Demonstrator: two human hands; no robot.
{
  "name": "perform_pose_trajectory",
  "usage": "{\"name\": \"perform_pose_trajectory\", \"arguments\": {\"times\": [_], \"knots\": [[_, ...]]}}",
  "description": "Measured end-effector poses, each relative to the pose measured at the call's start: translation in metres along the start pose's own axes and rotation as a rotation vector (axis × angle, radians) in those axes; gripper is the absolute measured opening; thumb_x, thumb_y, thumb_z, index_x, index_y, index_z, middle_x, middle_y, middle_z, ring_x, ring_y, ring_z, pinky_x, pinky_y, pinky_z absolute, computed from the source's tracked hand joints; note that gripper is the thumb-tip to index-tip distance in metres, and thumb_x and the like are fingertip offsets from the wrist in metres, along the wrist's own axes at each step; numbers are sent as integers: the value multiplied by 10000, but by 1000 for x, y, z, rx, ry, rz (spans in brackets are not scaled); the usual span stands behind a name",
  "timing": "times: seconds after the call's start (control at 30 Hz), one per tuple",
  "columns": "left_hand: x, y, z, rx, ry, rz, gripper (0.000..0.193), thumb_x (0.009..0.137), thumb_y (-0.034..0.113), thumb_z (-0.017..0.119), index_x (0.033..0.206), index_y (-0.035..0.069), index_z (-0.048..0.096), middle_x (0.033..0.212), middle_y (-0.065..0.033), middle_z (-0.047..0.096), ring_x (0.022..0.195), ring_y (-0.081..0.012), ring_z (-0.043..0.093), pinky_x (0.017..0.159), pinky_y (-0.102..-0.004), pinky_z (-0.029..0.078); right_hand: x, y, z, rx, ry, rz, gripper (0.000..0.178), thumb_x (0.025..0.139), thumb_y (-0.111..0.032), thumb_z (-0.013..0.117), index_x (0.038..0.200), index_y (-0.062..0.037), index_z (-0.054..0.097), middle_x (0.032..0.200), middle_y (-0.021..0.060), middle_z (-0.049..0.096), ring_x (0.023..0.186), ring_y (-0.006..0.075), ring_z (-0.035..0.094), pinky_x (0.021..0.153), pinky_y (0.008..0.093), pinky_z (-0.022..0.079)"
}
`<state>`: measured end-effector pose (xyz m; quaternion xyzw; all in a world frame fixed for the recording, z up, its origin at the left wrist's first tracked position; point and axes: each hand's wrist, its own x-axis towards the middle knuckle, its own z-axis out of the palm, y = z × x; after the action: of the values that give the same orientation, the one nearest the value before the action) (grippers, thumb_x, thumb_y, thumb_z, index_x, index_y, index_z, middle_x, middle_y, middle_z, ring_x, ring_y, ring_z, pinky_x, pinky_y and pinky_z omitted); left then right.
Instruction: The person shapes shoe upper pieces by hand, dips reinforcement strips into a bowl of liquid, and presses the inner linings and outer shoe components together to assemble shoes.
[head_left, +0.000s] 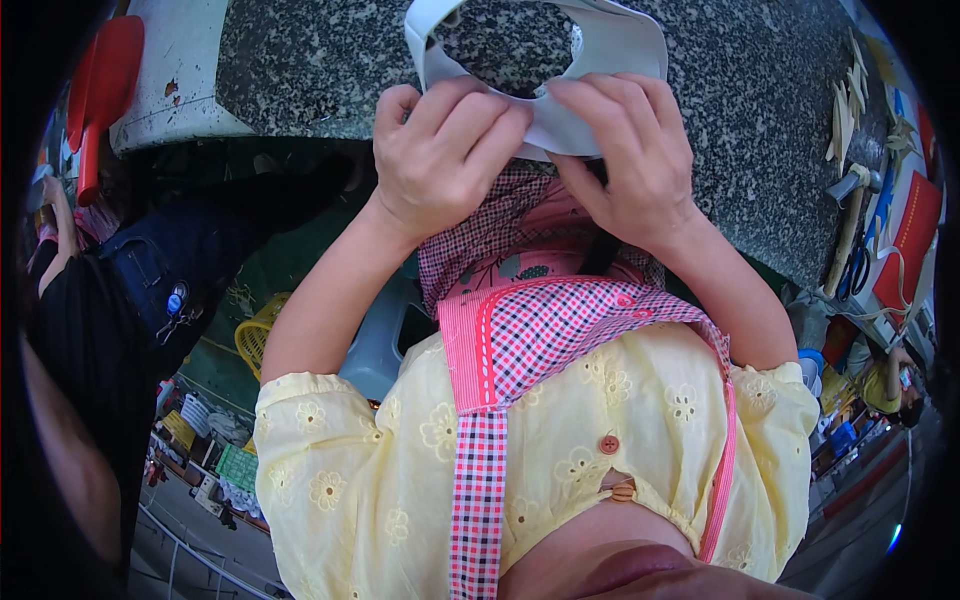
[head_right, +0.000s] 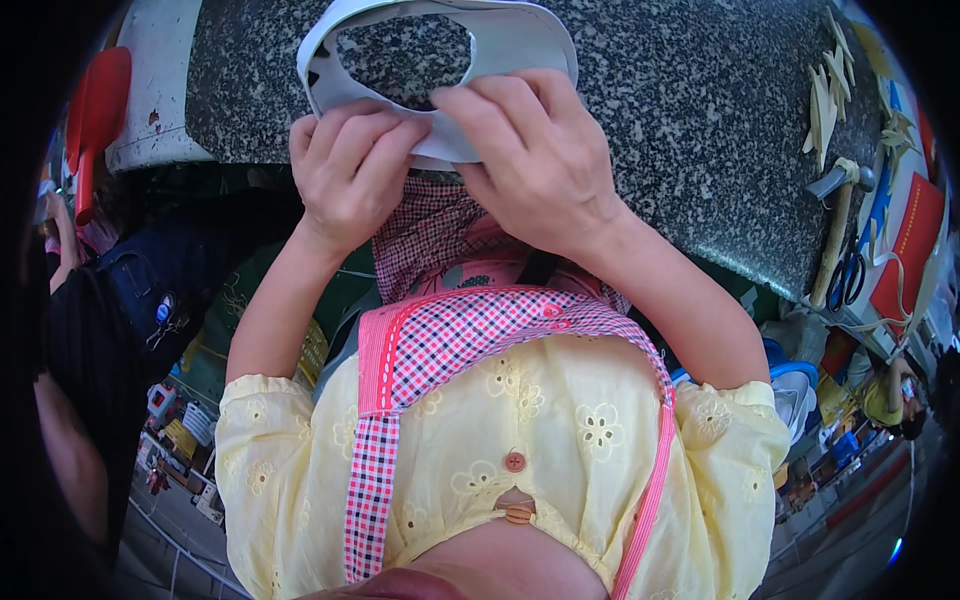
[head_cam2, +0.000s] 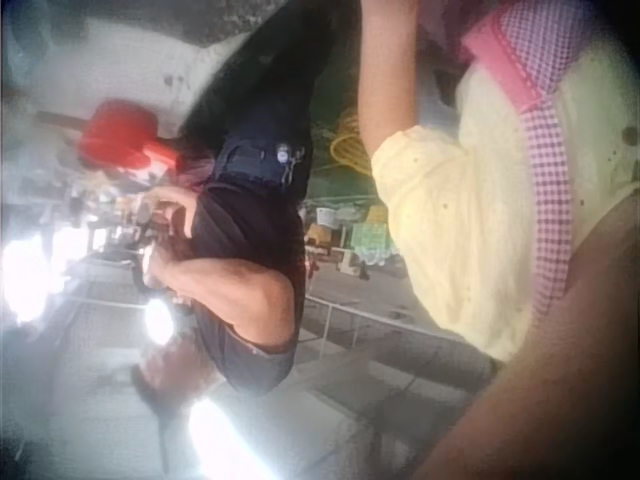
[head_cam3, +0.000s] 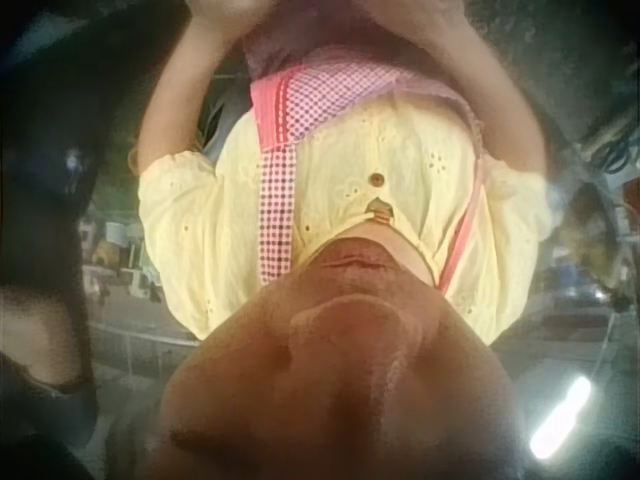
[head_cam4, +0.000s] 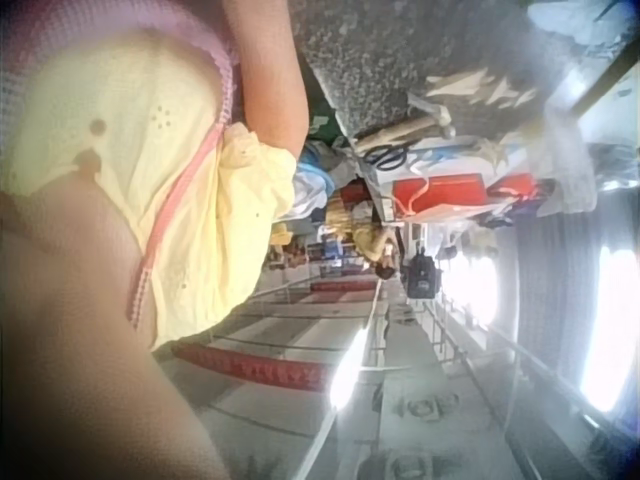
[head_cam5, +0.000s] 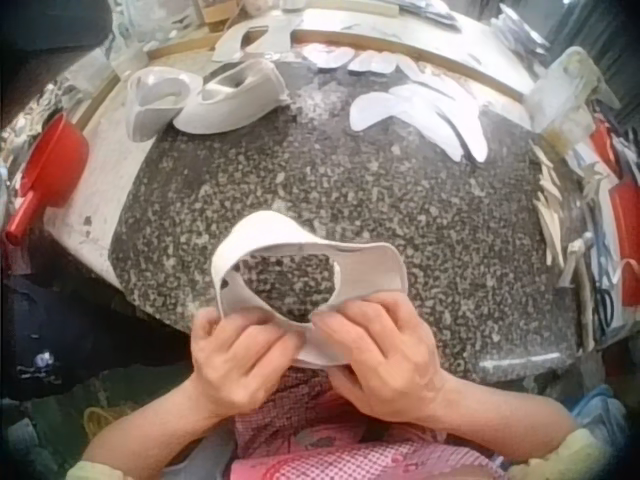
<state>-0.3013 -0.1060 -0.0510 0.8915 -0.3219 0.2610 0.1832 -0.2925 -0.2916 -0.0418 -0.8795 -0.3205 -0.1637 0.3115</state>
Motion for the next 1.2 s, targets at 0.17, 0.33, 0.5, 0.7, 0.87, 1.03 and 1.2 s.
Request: {"name": "perform_pose_trajectory", "arguments": {"times": [0.17,0.33,0.5,0.7,0.87,1.03,1.2], "knots": [[-6,-4,4,105,3,134,214,648,140,605,855,107,649,784,22,563,749,-139,568,715,-319,315,-4,6,5,-109,34,-115,274,595,-107,610,866,-89,645,883,13,548,778,189,534,623,267,482],[-6,-4,3,116,-26,160,213,663,161,609,867,111,644,793,25,566,774,-135,566,747,-323,300,-7,6,6,-179,66,-192,246,603,-143,573,828,-89,658,877,0,554,767,174,541,597,239,478],[-7,-5,1,134,-60,149,222,690,194,608,892,110,645,850,19,590,820,-136,567,768,-322,303,-7,5,4,-223,36,-242,251,598,-144,582,826,-74,659,863,-21,564,784,173,547,602,231,483],[-21,3,-20,124,-258,112,317,777,238,591,1060,101,625,1019,2,607,959,-135,556,787,-315,320,-8,-4,-10,-185,-190,-181,409,571,-215,660,950,-61,642,969,8,535,895,200,523,715,279,487],[-22,9,-25,126,-350,55,399,758,244,612,1126,91,591,1092,-20,589,1005,-155,545,796,-317,333,-18,-15,-10,-224,-299,-167,604,566,-270,681,1111,-35,574,1048,66,491,1005,238,478,864,395,420],[6,6,-51,76,-559,42,401,683,145,592,1080,83,600,1131,-26,575,1075,-164,518,844,-375,327,-22,-17,-6,-275,-296,-178,602,597,-256,657,1130,1,551,1042,91,481,1037,262,461,894,428,387],[51,-28,-61,526,-647,414,350,709,154,564,1053,100,598,1029,31,579,1080,-61,471,836,-335,259,-17,-17,-9,-399,-290,-244,440,633,-183,604,989,73,573,1009,116,490,984,262,470,832,384,407]]}}
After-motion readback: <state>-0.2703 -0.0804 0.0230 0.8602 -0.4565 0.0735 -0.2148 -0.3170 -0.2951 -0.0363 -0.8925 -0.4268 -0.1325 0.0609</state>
